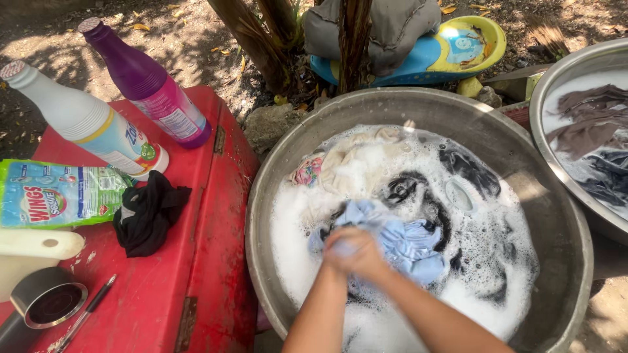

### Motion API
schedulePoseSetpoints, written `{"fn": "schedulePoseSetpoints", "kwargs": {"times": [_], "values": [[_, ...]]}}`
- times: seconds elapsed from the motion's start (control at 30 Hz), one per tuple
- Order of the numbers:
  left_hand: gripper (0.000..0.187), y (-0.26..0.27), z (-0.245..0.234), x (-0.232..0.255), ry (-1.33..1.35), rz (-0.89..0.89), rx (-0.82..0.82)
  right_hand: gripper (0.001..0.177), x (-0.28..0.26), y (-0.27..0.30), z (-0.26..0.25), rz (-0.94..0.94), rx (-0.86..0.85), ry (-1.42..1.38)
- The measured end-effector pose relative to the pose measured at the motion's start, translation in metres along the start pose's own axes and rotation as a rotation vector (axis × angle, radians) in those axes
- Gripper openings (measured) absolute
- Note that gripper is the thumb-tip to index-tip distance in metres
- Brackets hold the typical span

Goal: The person washes clothes by hand in a basin of soapy water, scrubbing a blue shirt and a black garment.

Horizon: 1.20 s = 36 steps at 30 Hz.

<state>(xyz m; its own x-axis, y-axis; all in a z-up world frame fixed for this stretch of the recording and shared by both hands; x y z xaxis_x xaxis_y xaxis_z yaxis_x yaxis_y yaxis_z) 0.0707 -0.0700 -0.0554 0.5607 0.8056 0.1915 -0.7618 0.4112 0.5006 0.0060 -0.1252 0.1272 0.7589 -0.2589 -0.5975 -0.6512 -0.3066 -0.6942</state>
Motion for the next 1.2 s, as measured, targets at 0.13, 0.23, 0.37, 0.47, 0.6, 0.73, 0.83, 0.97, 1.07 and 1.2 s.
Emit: {"fn": "schedulePoseSetpoints", "kwargs": {"times": [0.13,0.23,0.37,0.47,0.6,0.73,0.83,0.97,1.07,1.2], "values": [[0.03,0.003,-0.007,-0.019,-0.077,-0.014,-0.1,0.023,0.035,-0.015,0.007,0.2,0.053,0.219],[0.03,0.008,0.0,-0.018,-0.061,0.007,-0.079,0.023,0.061,-0.026,-0.013,0.25,0.106,0.292],[0.033,0.017,0.015,0.009,-0.068,0.101,-0.048,0.018,0.016,-0.018,0.028,-0.15,-0.04,0.019],[0.035,0.038,0.033,0.014,-0.204,0.024,0.008,0.023,0.1,-0.027,-0.004,0.429,0.058,0.089],[0.038,0.043,0.034,0.052,-0.164,0.183,0.097,0.048,0.193,-0.003,-0.051,0.977,0.684,-0.137],[0.035,0.014,0.008,0.068,-1.298,0.543,0.458,0.056,0.183,0.017,-0.012,0.491,-0.025,0.335],[0.032,-0.023,-0.034,0.031,-1.614,0.344,0.438,0.058,0.173,0.07,0.017,0.621,-0.394,0.483],[0.033,-0.022,-0.071,-0.024,-2.043,-0.022,0.404,0.063,0.195,0.111,0.004,0.787,-0.763,0.427],[0.047,-0.009,-0.031,-0.009,-2.14,0.148,0.452,0.041,0.212,0.107,-0.033,1.03,-0.339,-0.083],[0.041,0.005,-0.018,0.024,-0.996,0.059,0.428,0.032,0.119,0.054,-0.048,0.547,0.257,0.256]]}}
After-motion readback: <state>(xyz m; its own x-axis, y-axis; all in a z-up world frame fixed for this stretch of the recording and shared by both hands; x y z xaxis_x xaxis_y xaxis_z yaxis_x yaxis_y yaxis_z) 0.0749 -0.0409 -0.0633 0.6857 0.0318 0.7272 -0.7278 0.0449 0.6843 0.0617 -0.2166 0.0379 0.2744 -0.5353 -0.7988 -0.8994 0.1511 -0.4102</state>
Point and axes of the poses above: each hand's wrist, its own y-axis away from the middle knuckle, its own z-axis out of the palm, x = y × z, the point moved 8 cm from there along -y, towards the middle knuckle, and after that the axes turned 10 degrees about -z, right-handed, at the moved point
